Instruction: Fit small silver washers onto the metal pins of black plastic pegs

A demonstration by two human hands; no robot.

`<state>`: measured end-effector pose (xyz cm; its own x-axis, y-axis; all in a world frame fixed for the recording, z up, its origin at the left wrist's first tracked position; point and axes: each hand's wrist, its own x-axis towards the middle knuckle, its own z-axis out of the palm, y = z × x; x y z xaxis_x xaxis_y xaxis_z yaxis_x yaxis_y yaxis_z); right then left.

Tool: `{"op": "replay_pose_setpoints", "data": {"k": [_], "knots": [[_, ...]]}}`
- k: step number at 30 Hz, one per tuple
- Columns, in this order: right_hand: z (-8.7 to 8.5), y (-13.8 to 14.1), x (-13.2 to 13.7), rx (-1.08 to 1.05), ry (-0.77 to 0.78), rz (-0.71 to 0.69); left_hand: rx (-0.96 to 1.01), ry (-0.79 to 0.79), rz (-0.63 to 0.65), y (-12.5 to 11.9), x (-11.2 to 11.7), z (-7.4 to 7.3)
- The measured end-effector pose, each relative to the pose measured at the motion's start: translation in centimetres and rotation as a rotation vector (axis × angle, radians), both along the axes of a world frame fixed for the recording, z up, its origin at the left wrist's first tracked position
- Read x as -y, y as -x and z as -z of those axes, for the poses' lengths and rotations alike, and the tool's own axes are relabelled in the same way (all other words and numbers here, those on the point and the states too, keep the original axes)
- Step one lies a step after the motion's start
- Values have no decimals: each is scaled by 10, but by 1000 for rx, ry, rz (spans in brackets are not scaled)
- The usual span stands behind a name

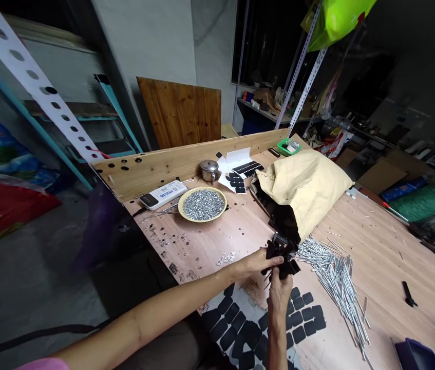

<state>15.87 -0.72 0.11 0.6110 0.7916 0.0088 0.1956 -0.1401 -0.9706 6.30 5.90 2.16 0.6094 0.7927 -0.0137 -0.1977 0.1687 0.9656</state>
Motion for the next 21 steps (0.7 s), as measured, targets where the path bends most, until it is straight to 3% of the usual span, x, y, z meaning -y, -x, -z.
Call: {"op": "replay_pose_setpoints", "data": {"k": [2,6,9,13,16,21], "knots": [[-2,0,1,2,-3,28,-26,-43,-85,2,-3,1],[-9,2,-1,-67,-11,140,-46,-109,-387,1,1,4],[-10,3,-4,-67,21,144,-82,-89,-528,-1,5,4],[-2,-5,-13,2,125,81,-18,195,-553,-2,-2,6],[8,-13,-30,91,229,24,-25,418,-512,1,-14,15],[19,-13,-68,268,306,-36,-55,525,-476,4,-27,32]]}}
